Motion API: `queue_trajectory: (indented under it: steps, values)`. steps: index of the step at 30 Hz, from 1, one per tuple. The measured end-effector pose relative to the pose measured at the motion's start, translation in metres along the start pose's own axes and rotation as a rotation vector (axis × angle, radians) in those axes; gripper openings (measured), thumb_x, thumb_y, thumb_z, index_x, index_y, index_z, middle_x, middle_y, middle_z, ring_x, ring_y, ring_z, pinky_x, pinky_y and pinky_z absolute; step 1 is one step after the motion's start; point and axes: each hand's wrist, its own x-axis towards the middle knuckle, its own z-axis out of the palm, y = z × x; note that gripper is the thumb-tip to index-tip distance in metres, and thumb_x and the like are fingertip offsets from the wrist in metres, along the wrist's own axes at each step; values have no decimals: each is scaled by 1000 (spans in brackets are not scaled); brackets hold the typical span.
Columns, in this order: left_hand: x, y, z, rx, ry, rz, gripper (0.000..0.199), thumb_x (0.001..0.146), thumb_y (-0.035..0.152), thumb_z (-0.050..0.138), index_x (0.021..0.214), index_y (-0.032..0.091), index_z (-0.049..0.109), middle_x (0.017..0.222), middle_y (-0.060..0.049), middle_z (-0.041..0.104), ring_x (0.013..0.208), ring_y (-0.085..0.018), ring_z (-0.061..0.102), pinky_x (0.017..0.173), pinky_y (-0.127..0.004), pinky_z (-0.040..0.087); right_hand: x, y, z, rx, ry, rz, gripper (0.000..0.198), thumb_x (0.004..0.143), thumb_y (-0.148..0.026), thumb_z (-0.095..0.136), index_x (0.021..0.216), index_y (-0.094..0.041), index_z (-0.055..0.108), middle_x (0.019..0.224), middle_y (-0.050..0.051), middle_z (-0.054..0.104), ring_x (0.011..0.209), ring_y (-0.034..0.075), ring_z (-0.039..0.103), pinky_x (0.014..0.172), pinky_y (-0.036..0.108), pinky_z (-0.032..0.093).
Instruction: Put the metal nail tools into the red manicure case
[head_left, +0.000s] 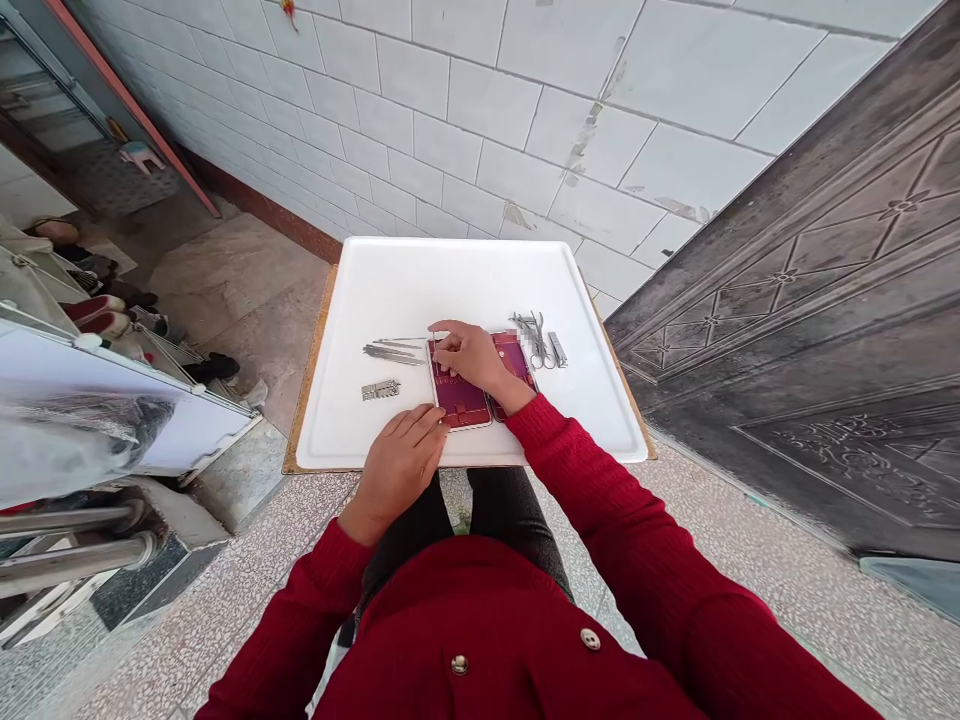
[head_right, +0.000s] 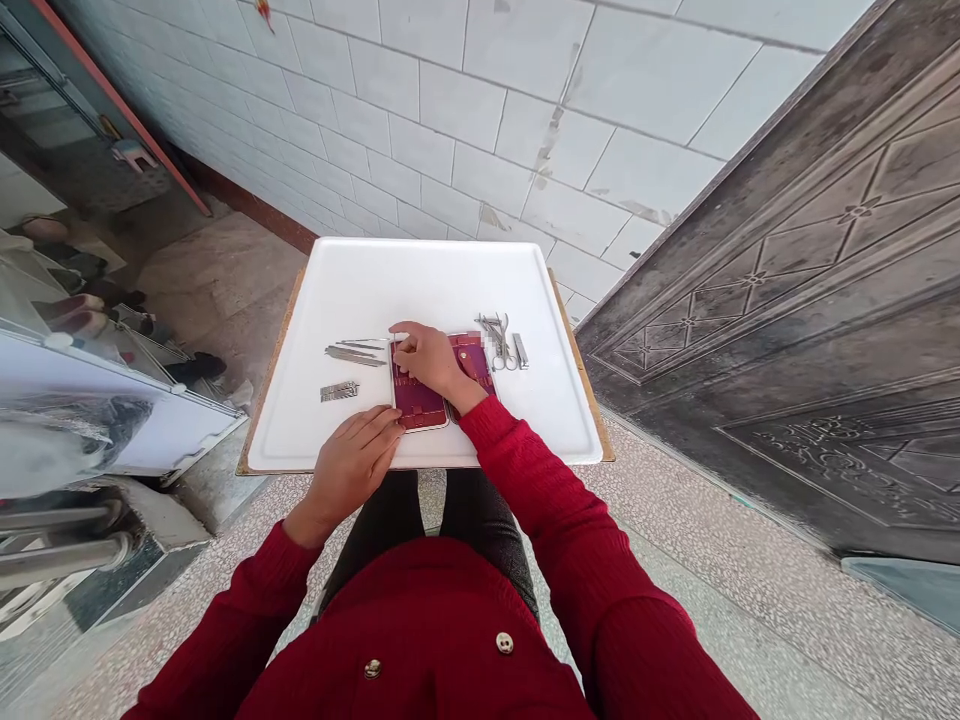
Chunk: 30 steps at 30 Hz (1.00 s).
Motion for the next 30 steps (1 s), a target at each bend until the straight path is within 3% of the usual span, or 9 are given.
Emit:
queue_trajectory:
  steps: [5,12,18,24,30]
  values:
    - [0,0,1,-21,-26,-16,26,107,18,50,121,22,72,132,-11,75,130,-27,67,108,-48,57,1,-1,-1,-83,4,-26,46,81,-9,61,125,-16,72,81,-3,75,63,10,63,70,22,53]
    - [1,1,1,-3,-6,2,25,107,18,50,120,20,70,131,-11,75,129,-27,68,109,-47,56,5,6,-1,-60,-1,-46,44,84,-9,63,126,-14,72,82,-1,75,66,10,64,67,22,53]
    - [3,1,0,34,51,53,23,106,17,51,120,18,69,130,-11,76,125,-27,69,107,-46,57,8,12,0,-93,31,-111,33,86,-8,62,114,-17,78,84,0,78,69,13,66,74,27,56]
    - [4,2,-1,39,74,62,22,105,15,52,119,18,69,128,-12,76,122,-28,71,103,-46,58,6,10,3,-181,101,-151,38,93,-2,49,106,-18,81,102,4,80,92,16,73,93,31,57]
    - [4,2,0,50,79,63,21,105,15,52,118,17,69,127,-12,77,122,-28,71,103,-46,59,3,6,5,-324,111,-175,42,93,0,46,104,-19,81,106,4,80,100,18,72,96,31,56]
